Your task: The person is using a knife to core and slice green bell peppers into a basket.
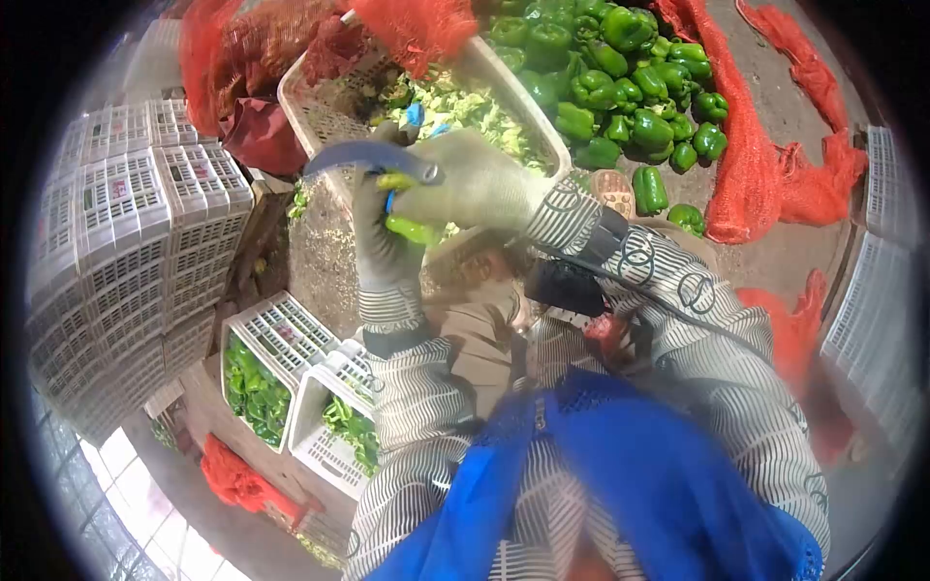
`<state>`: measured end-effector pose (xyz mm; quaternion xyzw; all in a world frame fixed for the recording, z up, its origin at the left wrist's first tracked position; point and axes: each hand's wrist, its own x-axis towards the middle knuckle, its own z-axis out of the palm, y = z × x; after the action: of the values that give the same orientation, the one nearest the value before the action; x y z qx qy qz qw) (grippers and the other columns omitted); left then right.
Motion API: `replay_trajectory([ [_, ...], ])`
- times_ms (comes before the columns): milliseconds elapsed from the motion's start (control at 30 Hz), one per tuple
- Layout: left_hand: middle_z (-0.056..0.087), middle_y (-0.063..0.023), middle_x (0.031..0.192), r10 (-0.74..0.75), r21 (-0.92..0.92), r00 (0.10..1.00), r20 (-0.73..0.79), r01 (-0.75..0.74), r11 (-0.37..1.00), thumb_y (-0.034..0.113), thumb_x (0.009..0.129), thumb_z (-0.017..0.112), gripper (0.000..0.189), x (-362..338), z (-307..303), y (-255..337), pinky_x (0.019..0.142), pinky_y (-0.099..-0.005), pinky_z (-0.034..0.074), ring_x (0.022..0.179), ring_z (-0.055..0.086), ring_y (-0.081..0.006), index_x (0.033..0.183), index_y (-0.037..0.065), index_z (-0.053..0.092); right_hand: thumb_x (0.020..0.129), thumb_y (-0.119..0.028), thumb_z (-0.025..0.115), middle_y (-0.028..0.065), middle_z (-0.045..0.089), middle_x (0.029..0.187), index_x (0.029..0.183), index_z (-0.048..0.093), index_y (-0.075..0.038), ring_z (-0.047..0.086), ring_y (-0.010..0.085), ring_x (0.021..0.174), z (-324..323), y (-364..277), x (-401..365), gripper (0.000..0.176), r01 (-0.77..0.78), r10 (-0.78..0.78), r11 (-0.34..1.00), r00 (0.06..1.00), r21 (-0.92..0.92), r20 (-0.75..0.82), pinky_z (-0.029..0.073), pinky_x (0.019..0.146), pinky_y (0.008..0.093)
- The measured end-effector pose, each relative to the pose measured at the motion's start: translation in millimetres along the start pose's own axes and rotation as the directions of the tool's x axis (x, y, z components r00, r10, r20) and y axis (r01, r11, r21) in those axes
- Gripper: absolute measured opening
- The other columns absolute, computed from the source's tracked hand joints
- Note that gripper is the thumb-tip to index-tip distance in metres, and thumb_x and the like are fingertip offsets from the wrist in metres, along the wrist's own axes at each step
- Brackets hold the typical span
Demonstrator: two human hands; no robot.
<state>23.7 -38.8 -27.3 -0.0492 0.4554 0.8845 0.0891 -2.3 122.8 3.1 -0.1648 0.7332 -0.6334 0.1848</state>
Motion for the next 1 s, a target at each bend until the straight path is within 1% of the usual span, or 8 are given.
replay_trajectory([
  [200, 0.057, -0.0181, 0.132, 0.143, -0.079, 0.989, 0.034, -0.14, 0.987, 0.047, 0.095, 0.05, 0.063, 12, -25, 7, 0.108, -0.0457, 0.04, 0.124, 0.052, -0.0302, 0.135, -0.002, 0.05, 0.078, -0.025, 0.069, 0.0027, 0.058, 0.062, 0.088, 0.067, -0.004, 0.056, 0.008, 0.053, 3, -12, 4, 0.023, -0.095, 0.088, 0.932, 0.995, 0.35, 0.036, 0.042, 0.049, 0.0265],
  [300, 0.054, -0.0202, 0.136, 0.146, -0.485, 0.989, -0.004, -0.129, 0.865, 0.042, 0.095, 0.05, 0.059, 20, -37, 18, 0.11, -0.0494, 0.037, 0.128, 0.049, -0.0361, 0.136, -0.001, 0.051, 0.077, -0.024, 0.071, 0.0059, 0.061, 0.069, 0.095, 0.066, -0.003, 0.06, 0.0121, 0.061, -11, -38, 6, 0.028, -0.199, 0.227, 0.935, 0.972, 0.294, -0.064, 0.047, 0.056, 0.0294],
  [333, 0.05, -0.0211, 0.141, 0.2, -0.589, 0.968, 0.152, -0.073, 0.805, 0.041, 0.096, 0.05, 0.057, 18, -37, 20, 0.111, -0.0529, 0.035, 0.131, 0.045, -0.042, 0.138, 0.002, 0.049, 0.078, -0.024, 0.072, 0.0109, 0.065, 0.08, 0.1, 0.064, -0.001, 0.064, 0.0176, 0.074, -8, -22, 20, 0.033, 0.095, -0.123, 0.988, 0.96, -0.12, -0.252, 0.051, 0.067, 0.0331],
  [433, 0.048, -0.0197, 0.143, 0.206, -0.429, 0.979, 0.011, -0.181, 0.885, 0.041, 0.096, 0.052, 0.058, 16, -28, 26, 0.111, -0.0545, 0.035, 0.13, 0.045, -0.0449, 0.14, 0.004, 0.047, 0.079, -0.021, 0.069, 0.017, 0.066, 0.087, 0.105, 0.064, -0.002, 0.066, 0.026, 0.081, -15, 1, 27, 0.032, 0.163, -0.483, 0.739, 0.805, -0.654, -0.346, 0.052, 0.074, 0.0367],
  [533, 0.048, -0.0181, 0.143, 0.312, -0.044, 0.95, -0.023, -0.312, 0.949, 0.043, 0.096, 0.054, 0.062, 19, -32, 17, 0.11, -0.049, 0.038, 0.13, 0.046, -0.0348, 0.143, 0.004, 0.043, 0.08, -0.022, 0.066, 0.017, 0.067, 0.081, 0.102, 0.066, -0.001, 0.067, 0.0265, 0.077, -1, -17, 23, 0.031, 0.001, -0.011, 0.993, 0.996, -0.119, -0.084, 0.053, 0.071, 0.0376],
  [600, 0.044, -0.0182, 0.145, 0.357, 0.213, 0.934, 0.0, -0.348, 0.913, 0.042, 0.097, 0.053, 0.063, 15, -19, 14, 0.11, -0.0479, 0.037, 0.132, 0.045, -0.0315, 0.146, 0.005, 0.039, 0.078, -0.024, 0.064, 0.013, 0.067, 0.072, 0.096, 0.066, -0.001, 0.066, 0.0202, 0.067, 7, -21, 23, 0.029, -0.02, 0.021, 0.989, 1.0, -0.149, 0.004, 0.053, 0.064, 0.0342],
  [733, 0.037, -0.0224, 0.15, 0.293, -0.048, 0.956, -0.015, -0.293, 0.955, 0.035, 0.102, 0.046, 0.059, 13, 0, 8, 0.115, -0.0481, 0.031, 0.134, 0.042, -0.0348, 0.148, 0.002, 0.03, 0.076, -0.024, 0.065, 0.0113, 0.065, 0.066, 0.089, 0.065, 0.001, 0.064, 0.0174, 0.06, 8, -19, 22, 0.029, -0.028, 0.038, 0.995, 0.993, -0.095, 0.107, 0.051, 0.059, 0.0311],
  [1000, 0.055, -0.0137, 0.131, 0.373, 0.239, 0.925, -0.069, -0.347, 0.907, 0.036, 0.1, 0.05, 0.051, 21, -13, 3, 0.105, -0.0427, 0.043, 0.12, 0.054, -0.0276, 0.138, 0.004, 0.043, 0.074, -0.019, 0.066, 0.0158, 0.064, 0.067, 0.089, 0.065, 0.003, 0.066, 0.026, 0.064, 16, -19, 13, 0.027, -0.092, 0.093, 0.995, 0.995, 0.028, -0.044, 0.052, 0.062, 0.0369],
])
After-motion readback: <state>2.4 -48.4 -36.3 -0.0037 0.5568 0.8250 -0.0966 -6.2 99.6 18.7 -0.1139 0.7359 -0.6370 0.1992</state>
